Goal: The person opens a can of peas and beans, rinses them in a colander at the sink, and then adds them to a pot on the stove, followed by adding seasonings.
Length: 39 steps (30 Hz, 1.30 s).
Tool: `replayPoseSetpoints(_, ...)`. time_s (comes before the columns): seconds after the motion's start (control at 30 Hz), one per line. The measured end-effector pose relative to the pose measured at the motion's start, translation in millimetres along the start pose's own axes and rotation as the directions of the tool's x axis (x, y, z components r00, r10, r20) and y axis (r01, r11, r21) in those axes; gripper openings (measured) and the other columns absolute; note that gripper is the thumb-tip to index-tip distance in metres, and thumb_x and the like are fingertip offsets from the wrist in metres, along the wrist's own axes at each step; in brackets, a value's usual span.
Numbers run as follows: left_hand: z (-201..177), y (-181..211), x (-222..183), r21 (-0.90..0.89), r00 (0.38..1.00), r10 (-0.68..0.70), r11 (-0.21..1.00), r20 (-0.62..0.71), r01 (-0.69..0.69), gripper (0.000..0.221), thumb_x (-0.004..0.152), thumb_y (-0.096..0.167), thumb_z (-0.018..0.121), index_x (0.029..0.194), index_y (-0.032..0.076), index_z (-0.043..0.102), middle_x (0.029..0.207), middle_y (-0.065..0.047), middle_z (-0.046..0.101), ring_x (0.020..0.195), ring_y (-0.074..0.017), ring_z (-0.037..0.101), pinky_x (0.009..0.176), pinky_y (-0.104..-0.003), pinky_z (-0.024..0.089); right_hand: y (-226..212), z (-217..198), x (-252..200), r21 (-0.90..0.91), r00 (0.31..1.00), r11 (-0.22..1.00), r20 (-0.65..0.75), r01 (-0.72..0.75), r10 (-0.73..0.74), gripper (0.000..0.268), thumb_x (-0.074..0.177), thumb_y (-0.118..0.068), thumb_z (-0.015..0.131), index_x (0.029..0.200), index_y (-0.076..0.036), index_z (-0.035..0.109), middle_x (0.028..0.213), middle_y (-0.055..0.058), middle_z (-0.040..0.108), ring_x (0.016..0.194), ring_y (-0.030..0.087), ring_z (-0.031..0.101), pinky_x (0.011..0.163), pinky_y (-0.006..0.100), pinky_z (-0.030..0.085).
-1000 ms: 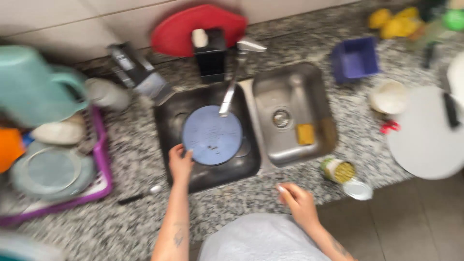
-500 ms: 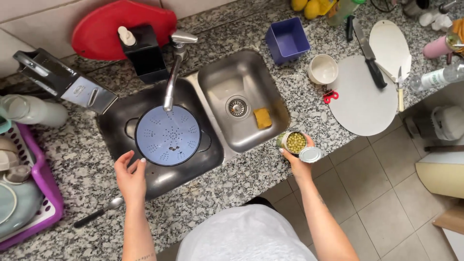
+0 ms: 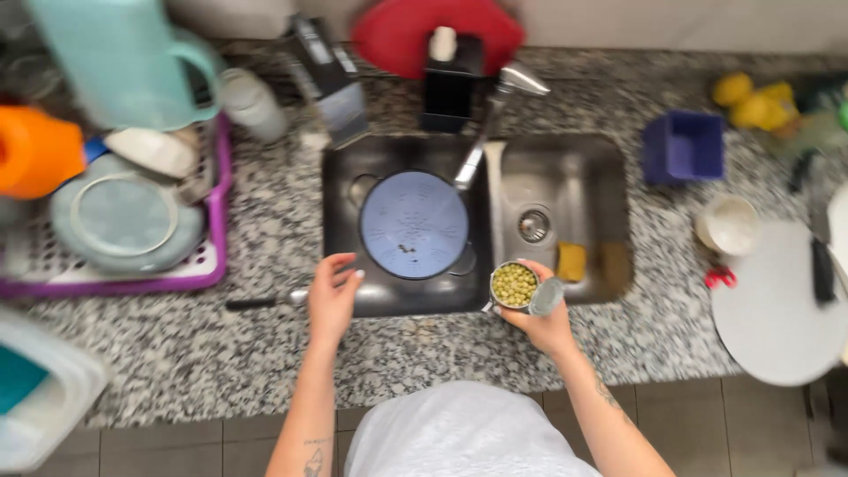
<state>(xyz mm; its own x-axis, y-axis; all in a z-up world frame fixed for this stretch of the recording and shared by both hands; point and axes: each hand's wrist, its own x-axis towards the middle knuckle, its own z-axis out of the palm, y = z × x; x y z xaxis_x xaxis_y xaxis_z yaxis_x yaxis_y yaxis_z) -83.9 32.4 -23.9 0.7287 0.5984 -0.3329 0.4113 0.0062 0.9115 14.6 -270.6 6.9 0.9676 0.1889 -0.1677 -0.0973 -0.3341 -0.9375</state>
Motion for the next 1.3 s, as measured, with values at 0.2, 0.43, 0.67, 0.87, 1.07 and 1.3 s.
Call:
replayPoseSetpoints(0.2, -16, 23, -12, -0.019, 0.985, -0.158, 0.987, 0.064, 0.160, 0.031, 0.085, 0.008, 0.062, 0.115, 0.008, 0.055, 0.121, -0.016, 0.060, 0.112, -0.0330, 0.058, 0.093, -0.042, 0.047, -38, 77, 46, -0.584, 0.925, 0.812, 0.318, 0.016, 0.210, 0.064, 0.052, -0.022, 0.078, 0.112, -0.012, 0.058, 0.102, 0.015, 0.054, 0.097, 0.039, 0.058, 0.080, 0.048, 0.049)
replayPoseSetpoints(0.43, -20, 17, -4, 0.025, 0.974, -0.188, 0.982, 0.130, 0.186, 0.031, 0.085, 0.015, 0.063, 0.115, 0.012, 0.056, 0.119, -0.009, 0.063, 0.109, -0.0259, 0.061, 0.092, -0.038, 0.048, -38, 128, 99, -0.893, 0.857, 0.381, 0.378, 0.239, 0.349, 0.078, 0.058, -0.059, 0.074, 0.107, -0.001, 0.058, 0.094, 0.020, 0.065, 0.090, 0.038, 0.065, 0.071, 0.048, 0.054)
replayPoseSetpoints(0.67, -25, 28, -3, 0.026, 0.966, -0.179, 0.984, 0.185, 0.177, 0.029, 0.086, 0.015, 0.061, 0.114, 0.010, 0.055, 0.119, -0.011, 0.063, 0.109, -0.0275, 0.061, 0.094, -0.039, 0.045, -57, 137, 132, -0.639, 0.607, 0.635, 0.313, -0.435, 0.731, 0.079, 0.067, -0.039, 0.073, 0.120, 0.015, 0.051, 0.105, 0.033, 0.058, 0.086, 0.040, 0.066, 0.063, 0.046, 0.056)
replayPoseSetpoints(0.87, -25, 21, -4, 0.059, 0.964, -0.188, 0.982, 0.188, 0.180, 0.029, 0.085, 0.016, 0.062, 0.113, 0.010, 0.056, 0.116, -0.010, 0.065, 0.105, -0.0260, 0.063, 0.091, -0.037, 0.047, -81, 126, 96, -0.235, 0.385, 0.480, 0.355, -0.845, 0.852, 0.077, 0.075, -0.048, 0.060, 0.126, 0.006, 0.040, 0.106, 0.032, 0.060, 0.083, 0.038, 0.066, 0.065, 0.045, 0.053)
replayPoseSetpoints(1.07, -24, 24, -7, 0.089, 0.951, -0.221, 0.974, 0.216, 0.207, 0.031, 0.086, 0.019, 0.062, 0.114, 0.009, 0.056, 0.117, -0.010, 0.065, 0.107, -0.0259, 0.063, 0.091, -0.037, 0.048, -41, 105, 64, 0.037, 0.541, 0.571, 0.377, -0.820, 0.752, 0.077, 0.074, -0.042, 0.067, 0.129, 0.006, 0.040, 0.105, 0.025, 0.059, 0.087, 0.030, 0.064, 0.070, 0.040, 0.056)
replayPoseSetpoints(1.3, -14, 34, -6, 0.109, 0.952, -0.188, 0.980, 0.244, 0.166, 0.032, 0.086, 0.019, 0.062, 0.115, 0.007, 0.056, 0.117, -0.013, 0.065, 0.107, -0.0288, 0.062, 0.090, -0.040, 0.049, -19, 101, 105, 0.000, 0.967, 0.983, 0.183, -0.183, 0.180, 0.086, 0.054, -0.002, 0.085, 0.129, -0.001, 0.044, 0.116, 0.021, 0.058, 0.112, 0.028, 0.054, 0.092, 0.037, 0.045)
